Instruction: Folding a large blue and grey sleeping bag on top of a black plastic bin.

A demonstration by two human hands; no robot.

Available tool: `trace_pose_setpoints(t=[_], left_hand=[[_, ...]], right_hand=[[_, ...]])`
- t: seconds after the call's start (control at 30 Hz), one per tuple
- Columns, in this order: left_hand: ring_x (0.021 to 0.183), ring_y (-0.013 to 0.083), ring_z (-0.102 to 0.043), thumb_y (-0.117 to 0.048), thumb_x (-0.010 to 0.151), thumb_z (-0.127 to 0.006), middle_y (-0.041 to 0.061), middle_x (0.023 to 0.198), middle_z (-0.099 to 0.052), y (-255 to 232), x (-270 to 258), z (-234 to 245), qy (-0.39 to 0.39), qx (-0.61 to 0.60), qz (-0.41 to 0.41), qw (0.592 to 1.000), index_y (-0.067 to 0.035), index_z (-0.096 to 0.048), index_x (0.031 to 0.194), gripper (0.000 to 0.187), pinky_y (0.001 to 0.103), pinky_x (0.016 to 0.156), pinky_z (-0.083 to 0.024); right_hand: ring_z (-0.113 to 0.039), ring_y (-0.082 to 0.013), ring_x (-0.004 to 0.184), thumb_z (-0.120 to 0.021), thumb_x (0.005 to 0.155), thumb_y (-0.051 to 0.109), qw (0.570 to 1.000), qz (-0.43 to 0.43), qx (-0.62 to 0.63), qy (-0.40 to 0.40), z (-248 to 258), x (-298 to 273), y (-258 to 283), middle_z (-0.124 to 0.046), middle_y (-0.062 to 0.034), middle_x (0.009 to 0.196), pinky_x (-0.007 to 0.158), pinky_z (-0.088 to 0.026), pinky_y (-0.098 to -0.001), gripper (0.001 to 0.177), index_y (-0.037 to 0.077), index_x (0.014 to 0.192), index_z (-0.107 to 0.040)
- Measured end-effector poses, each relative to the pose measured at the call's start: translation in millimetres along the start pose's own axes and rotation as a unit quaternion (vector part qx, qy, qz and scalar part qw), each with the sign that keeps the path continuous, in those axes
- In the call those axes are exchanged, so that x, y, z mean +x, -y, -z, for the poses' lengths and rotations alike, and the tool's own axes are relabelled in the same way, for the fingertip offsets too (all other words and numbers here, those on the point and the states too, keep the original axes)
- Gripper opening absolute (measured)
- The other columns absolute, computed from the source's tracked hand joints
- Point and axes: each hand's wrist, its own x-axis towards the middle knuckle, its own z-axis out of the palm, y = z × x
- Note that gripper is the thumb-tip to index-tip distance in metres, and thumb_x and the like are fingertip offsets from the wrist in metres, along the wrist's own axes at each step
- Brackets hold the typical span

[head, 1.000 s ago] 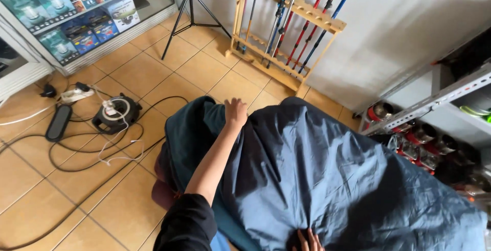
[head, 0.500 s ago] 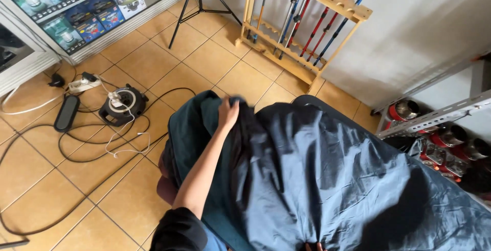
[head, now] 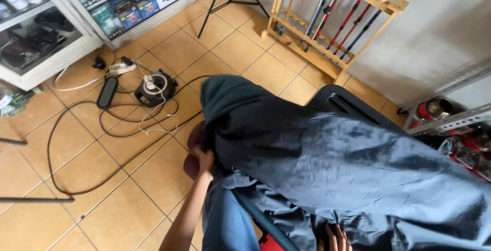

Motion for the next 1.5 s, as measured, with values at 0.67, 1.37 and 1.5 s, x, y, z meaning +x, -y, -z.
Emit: trace_pose_setpoints(t=[0.67,1.37,1.5], left_hand=[[0.127,0.0339,-0.056,-0.03,0.089,-0.05,0.02,0.143,-0.054,-5.7,-30.3,-8.6,0.145,0.031,0.097,0.984,-0.01,-0.039,0.152,0.067,0.043,0.105,-0.046],[0.14,0.0468,-0.041,0.003,0.086,-0.063,0.03,0.147,-0.047,-62.4,-146.2,-58.5,0.292,0.148,-0.463,0.824,0.004,-0.042,0.149,0.066,0.054,0.121,-0.029],[0.122,0.0438,-0.049,0.002,0.076,-0.064,0.026,0.132,-0.053,-74.2,-189.8,-37.0,0.312,0.195,-0.5,0.784,0.006,-0.049,0.135,0.061,0.048,0.108,-0.039]], right_hand=[[-0.047,-0.0477,0.121,-0.066,0.098,0.03,0.987,0.032,0.083,0.131,46.4,270.4,130.5,-0.05,-0.0267,0.13,0.099,-0.041,-0.0613,0.051,-0.001,0.136,-0.053],[-0.066,-0.0318,0.108,-0.07,0.096,0.028,0.97,0.082,0.083,0.215,-98.5,443.1,248.3,-0.073,-0.0087,0.119,0.092,-0.049,-0.0432,0.026,0.017,0.119,-0.071],[-0.044,-0.0303,0.146,-0.07,0.061,0.076,0.775,-0.128,0.121,0.607,-136.3,389.3,363.6,-0.042,-0.012,0.161,0.118,-0.038,-0.0395,0.127,0.008,0.159,-0.028]])
